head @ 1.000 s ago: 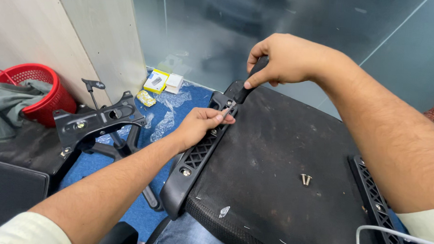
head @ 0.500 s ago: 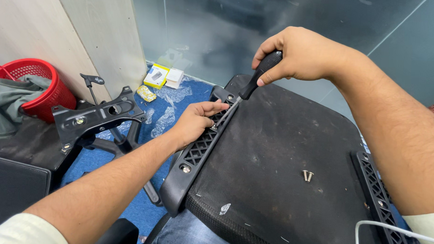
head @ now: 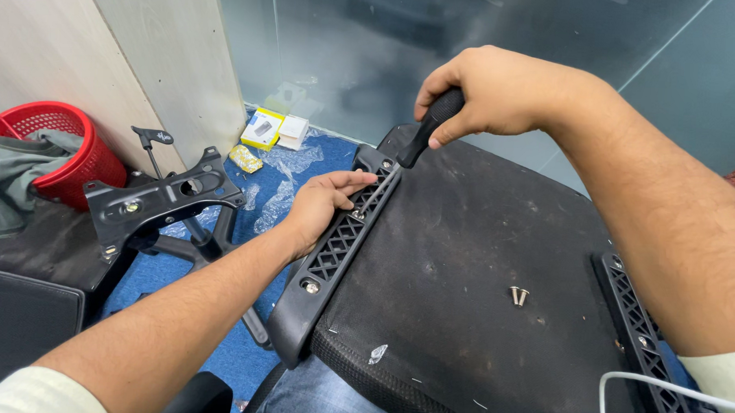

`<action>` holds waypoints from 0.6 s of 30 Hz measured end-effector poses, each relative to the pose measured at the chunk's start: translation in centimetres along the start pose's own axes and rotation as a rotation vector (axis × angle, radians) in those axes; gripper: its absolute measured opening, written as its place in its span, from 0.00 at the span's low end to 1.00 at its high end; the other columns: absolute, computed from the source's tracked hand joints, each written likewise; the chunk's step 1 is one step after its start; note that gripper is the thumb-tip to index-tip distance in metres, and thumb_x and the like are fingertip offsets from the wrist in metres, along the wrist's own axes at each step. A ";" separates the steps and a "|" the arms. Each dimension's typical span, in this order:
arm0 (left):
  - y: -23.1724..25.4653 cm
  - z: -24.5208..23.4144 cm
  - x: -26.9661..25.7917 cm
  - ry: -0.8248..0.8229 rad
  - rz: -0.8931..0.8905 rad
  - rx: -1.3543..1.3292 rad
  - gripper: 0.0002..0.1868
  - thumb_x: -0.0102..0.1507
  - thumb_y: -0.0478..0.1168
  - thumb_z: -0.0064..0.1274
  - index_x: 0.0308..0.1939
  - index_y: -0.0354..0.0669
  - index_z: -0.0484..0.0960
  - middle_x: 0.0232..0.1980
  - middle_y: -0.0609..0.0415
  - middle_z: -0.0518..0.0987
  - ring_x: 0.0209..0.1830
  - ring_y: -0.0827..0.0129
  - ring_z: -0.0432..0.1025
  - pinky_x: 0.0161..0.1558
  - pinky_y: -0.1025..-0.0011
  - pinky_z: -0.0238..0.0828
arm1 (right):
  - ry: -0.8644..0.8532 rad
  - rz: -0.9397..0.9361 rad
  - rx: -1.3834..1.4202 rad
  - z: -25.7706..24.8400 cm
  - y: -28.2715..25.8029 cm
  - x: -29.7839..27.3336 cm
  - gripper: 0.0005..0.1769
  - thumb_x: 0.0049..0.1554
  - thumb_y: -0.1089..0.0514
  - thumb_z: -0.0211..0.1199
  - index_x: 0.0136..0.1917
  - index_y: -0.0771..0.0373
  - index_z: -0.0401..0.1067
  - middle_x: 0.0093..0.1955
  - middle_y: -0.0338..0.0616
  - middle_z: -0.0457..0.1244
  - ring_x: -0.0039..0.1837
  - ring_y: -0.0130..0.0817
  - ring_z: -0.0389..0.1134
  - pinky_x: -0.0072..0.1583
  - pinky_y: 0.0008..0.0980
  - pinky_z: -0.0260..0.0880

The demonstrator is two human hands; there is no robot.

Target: The person uses a screwdriver to tighten screws into a black plastic chair armrest bracket attached to a chair seat. They then position a second armrest bracket and secure it with screws.

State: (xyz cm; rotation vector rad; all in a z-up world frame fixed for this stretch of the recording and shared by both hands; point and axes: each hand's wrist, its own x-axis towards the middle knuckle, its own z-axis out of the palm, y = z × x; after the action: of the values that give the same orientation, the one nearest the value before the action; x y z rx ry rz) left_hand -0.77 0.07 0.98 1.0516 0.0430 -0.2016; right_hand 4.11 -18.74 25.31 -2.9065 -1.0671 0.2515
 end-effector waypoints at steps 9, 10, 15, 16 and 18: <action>0.1 0.2 -0.1 0.006 0.058 0.054 0.23 0.59 0.22 0.38 0.52 0.30 0.84 0.62 0.43 0.82 0.66 0.71 0.74 0.62 0.74 0.72 | -0.051 0.081 -0.018 -0.2 -0.9 0.6 0.19 0.43 0.53 0.77 0.50 0.55 0.82 0.36 0.46 0.72 0.39 0.39 0.73 0.45 0.40 0.73; 0.3 0.3 -0.1 0.016 0.032 0.065 0.22 0.60 0.23 0.38 0.52 0.31 0.84 0.61 0.42 0.82 0.63 0.67 0.74 0.62 0.72 0.72 | -0.040 0.054 -0.030 -0.3 -0.9 0.7 0.19 0.42 0.53 0.78 0.49 0.55 0.83 0.37 0.45 0.72 0.40 0.38 0.73 0.45 0.39 0.73; 0.7 0.9 -0.3 0.046 0.050 0.161 0.20 0.62 0.24 0.42 0.52 0.32 0.85 0.60 0.51 0.82 0.62 0.75 0.75 0.62 0.76 0.69 | -0.031 0.049 -0.117 -0.3 -1.7 2.0 0.20 0.40 0.50 0.80 0.47 0.55 0.84 0.41 0.42 0.72 0.44 0.37 0.73 0.48 0.38 0.72; 0.8 1.0 -0.4 0.051 0.051 0.161 0.19 0.62 0.24 0.42 0.52 0.32 0.85 0.60 0.51 0.82 0.61 0.74 0.75 0.61 0.76 0.70 | -0.044 0.098 -0.105 -0.3 -1.9 2.2 0.19 0.41 0.50 0.80 0.47 0.55 0.84 0.40 0.43 0.73 0.44 0.36 0.73 0.48 0.38 0.72; 0.6 1.0 -0.5 0.057 0.051 0.164 0.19 0.63 0.24 0.42 0.53 0.32 0.85 0.59 0.51 0.83 0.57 0.72 0.77 0.60 0.76 0.71 | -0.070 0.199 -0.079 -0.2 -2.2 2.4 0.17 0.42 0.50 0.80 0.45 0.55 0.84 0.39 0.43 0.74 0.45 0.35 0.74 0.49 0.39 0.72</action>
State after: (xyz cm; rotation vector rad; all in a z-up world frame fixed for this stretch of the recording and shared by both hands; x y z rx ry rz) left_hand -1.19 -0.44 2.04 1.2207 0.0522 -0.1304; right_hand 4.55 -15.52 25.41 -3.0993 -0.8132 0.3270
